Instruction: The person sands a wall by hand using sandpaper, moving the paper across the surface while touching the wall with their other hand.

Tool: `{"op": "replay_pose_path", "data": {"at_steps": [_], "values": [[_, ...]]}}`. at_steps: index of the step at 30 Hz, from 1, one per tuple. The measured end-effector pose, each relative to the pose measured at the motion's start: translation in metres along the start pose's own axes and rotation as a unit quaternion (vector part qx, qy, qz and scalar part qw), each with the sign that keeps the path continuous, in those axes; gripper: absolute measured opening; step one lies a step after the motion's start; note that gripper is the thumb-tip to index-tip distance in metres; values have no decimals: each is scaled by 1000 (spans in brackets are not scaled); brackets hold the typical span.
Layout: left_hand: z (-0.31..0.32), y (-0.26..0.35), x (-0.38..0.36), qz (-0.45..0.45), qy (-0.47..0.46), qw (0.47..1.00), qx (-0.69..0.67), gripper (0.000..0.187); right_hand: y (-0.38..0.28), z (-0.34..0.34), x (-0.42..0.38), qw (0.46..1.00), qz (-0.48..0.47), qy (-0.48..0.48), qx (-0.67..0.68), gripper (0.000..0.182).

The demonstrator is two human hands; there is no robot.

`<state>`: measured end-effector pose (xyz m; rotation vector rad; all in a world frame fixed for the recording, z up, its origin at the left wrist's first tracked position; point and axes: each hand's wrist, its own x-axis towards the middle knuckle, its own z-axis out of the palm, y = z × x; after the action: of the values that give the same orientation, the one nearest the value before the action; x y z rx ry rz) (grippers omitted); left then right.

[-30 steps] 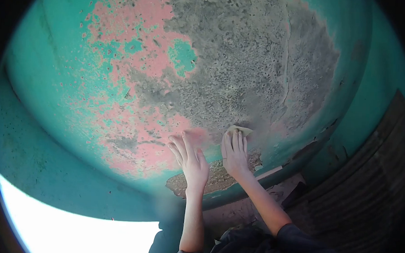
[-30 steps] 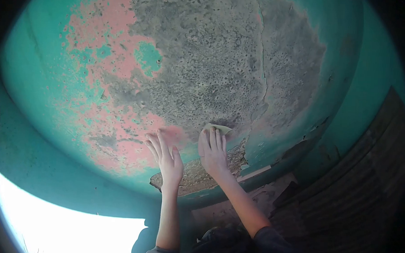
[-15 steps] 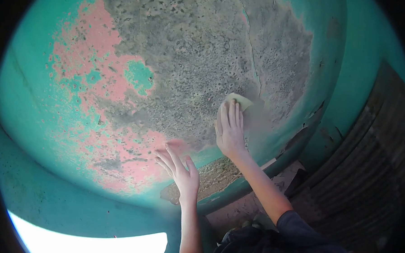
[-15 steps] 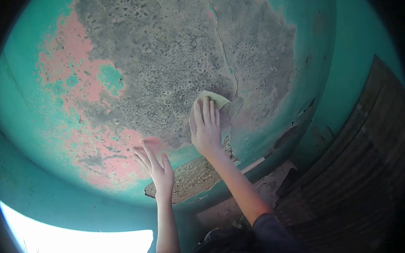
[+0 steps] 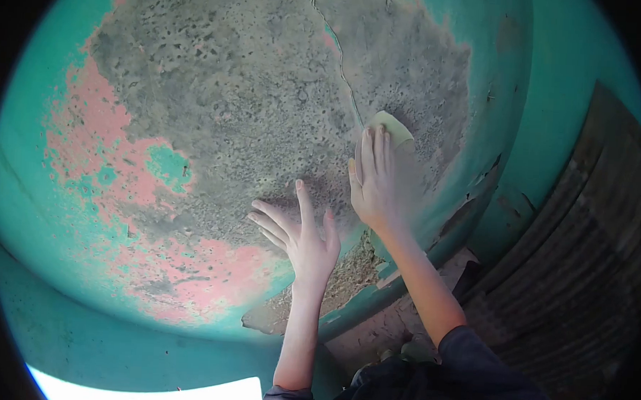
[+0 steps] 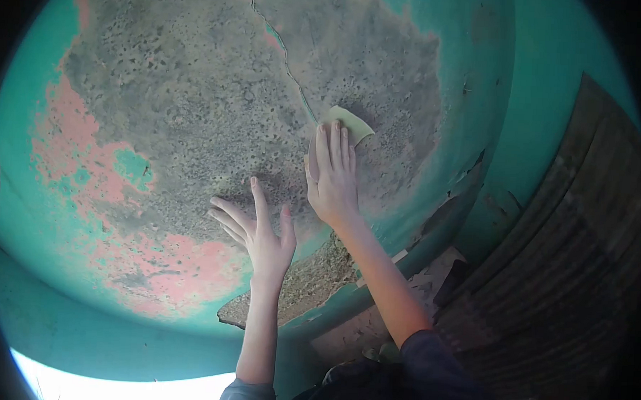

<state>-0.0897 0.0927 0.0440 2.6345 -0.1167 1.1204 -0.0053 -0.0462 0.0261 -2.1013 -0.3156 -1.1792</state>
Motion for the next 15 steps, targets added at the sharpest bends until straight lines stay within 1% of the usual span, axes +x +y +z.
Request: {"op": "replay_pose_path", "data": {"at_steps": [1, 3, 5, 6, 7, 8, 9, 11, 12, 13, 15], "values": [[3, 7, 6, 18, -6, 1000, 0, 67, 5, 7, -10, 1000, -1, -11, -17, 78], [14, 22, 18, 27, -13, 1000, 3, 67, 17, 23, -45, 999, -4, -23, -33, 78], [24, 36, 26, 36, -22, 999, 7, 67, 31, 31, -94, 994, 2, -111, 0, 73], [27, 43, 30, 45, -35, 998, 24, 66, 35, 25, -97, 992, 20, -126, 3, 71], [31, 49, 35, 55, -46, 997, 41, 66, 39, 20, -83, 992, 20, -124, 5, 71], [41, 50, 37, 61, -31, 997, 44, 65, 47, 18, -65, 997, 12, -81, 6, 71], [47, 50, 38, 60, -36, 996, 47, 65, 53, 13, -50, 999, 6, -40, 7, 72], [60, 49, 41, 27, -77, 992, 97, 69, 63, -8, -14, 999, 14, -33, 9, 72], [66, 46, 41, 32, -68, 990, 121, 73, 67, -13, -5, 1000, 18, -24, 11, 73], [71, 44, 40, 31, -70, 989, 122, 73, 73, -9, -10, 999, 19, -25, 12, 73], [78, 42, 38, 36, -36, 988, 146, 76, 83, 8, -40, 999, 29, -22, 9, 71]]}}
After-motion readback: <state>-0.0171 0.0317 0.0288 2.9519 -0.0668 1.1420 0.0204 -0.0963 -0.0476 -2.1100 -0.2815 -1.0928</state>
